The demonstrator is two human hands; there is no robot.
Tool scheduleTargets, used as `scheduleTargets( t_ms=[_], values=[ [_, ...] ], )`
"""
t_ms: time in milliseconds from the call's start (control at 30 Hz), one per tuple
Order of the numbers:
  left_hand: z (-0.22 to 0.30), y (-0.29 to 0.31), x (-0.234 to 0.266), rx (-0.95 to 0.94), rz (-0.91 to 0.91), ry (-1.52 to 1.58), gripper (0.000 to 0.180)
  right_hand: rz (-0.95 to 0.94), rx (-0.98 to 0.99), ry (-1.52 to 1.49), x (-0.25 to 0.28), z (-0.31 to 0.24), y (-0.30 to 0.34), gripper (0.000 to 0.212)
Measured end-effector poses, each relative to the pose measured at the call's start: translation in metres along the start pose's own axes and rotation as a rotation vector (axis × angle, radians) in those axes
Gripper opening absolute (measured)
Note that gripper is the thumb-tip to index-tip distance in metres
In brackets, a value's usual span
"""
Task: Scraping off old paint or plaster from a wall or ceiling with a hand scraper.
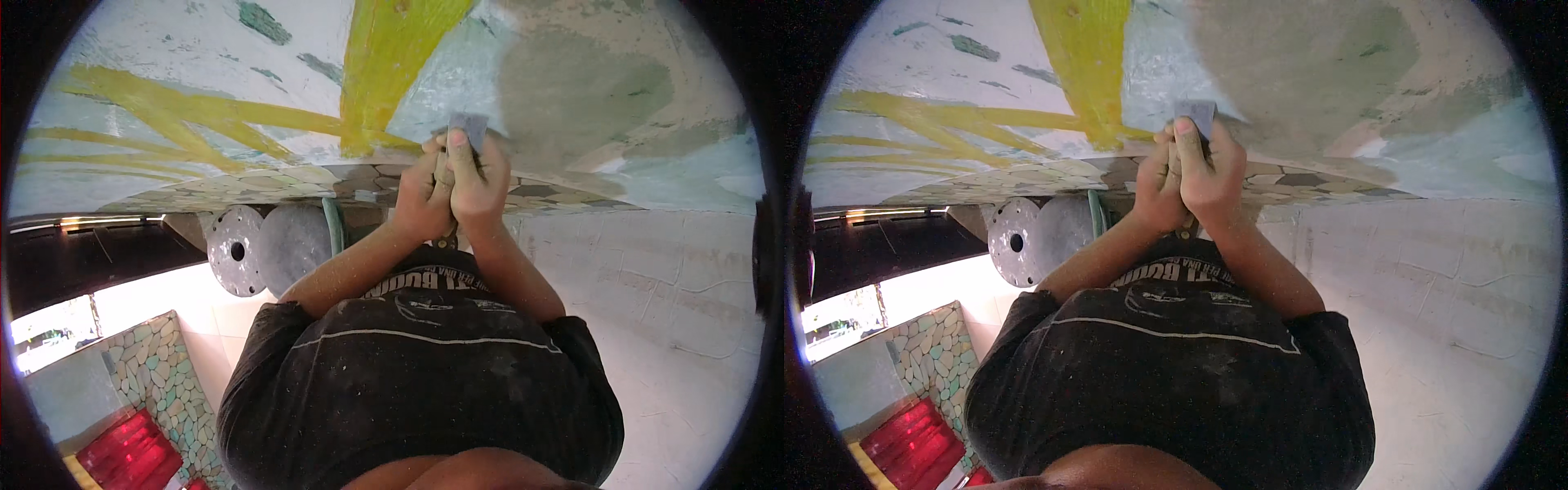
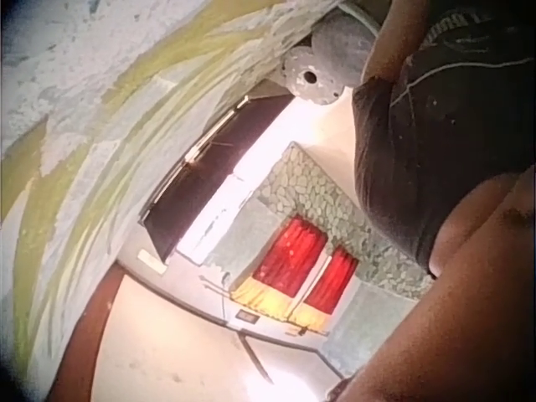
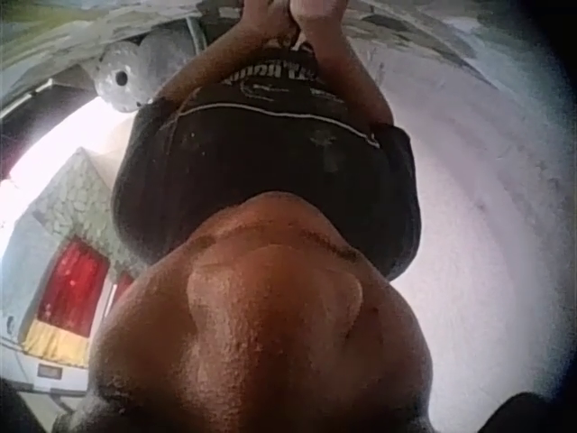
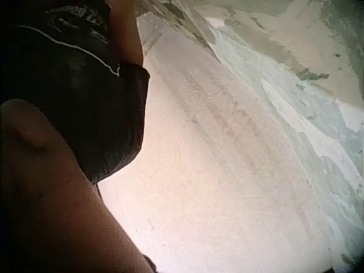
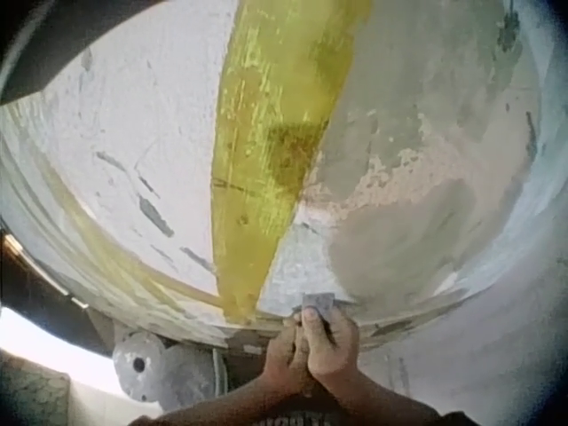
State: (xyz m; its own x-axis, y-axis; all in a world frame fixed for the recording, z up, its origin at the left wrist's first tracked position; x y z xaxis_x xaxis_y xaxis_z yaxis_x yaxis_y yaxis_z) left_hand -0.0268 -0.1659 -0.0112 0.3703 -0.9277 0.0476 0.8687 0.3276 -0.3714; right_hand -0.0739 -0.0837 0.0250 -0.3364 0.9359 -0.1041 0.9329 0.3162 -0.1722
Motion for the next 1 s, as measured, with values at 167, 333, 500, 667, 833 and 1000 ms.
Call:
scheduleTargets(
  t_ms=[167, 333, 500, 667, 833, 1000],
  values=[
    [0.001, 0.001, -0.002, 0.001, 0.005, -0.038, 0.025, 0.035, -0.06, 0.02, 0.004, 0.008, 0.004, 0.029],
    [-0.002, 0.0, 0.0, -0.017, -0.006, -0.066, 0.027, 0.009, -0.009, 0.056, 0.004, 0.0, -0.001, 0.026],
    [0.011, 0.004, -0.007, -0.12, -0.038, -0.138, 0.03, 0.029, -0.076, -0.009, 0.006, 0.005, 0.0, 0.026],
    [-0.009, 0.01, -0.009, 0.032, -0.087, -0.071, 0.031, 0.017, -0.042, 0.045, 0.006, 0.008, 0.004, 0.027],
    [0.0, 0.001, -0.004, -0.006, -0.007, -0.053, 0.026, 0.003, 0.092, 0.09, 0.004, -0.015, -0.008, 0.028],
    [-0.012, 0.013, -0.011, 0.129, -0.05, -0.037, 0.03, 0.047, -0.071, -0.021, 0.009, 0.025, 0.006, 0.028]
  ],
)
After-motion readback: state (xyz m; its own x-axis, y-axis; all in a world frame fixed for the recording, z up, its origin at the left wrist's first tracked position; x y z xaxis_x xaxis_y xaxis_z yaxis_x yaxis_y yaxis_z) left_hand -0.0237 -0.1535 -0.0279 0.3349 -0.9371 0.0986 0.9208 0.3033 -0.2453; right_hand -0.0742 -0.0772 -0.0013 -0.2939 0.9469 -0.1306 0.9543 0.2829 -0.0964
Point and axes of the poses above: each hand's wrist, its own y-axis away from the middle knuckle, its own x-axis out of the back of the hand, z = x × y, the point moved 9 cm from there along -y, towards the middle knuckle, and after that the axes turned 4 degrees about -x, right-handed, at the moved point
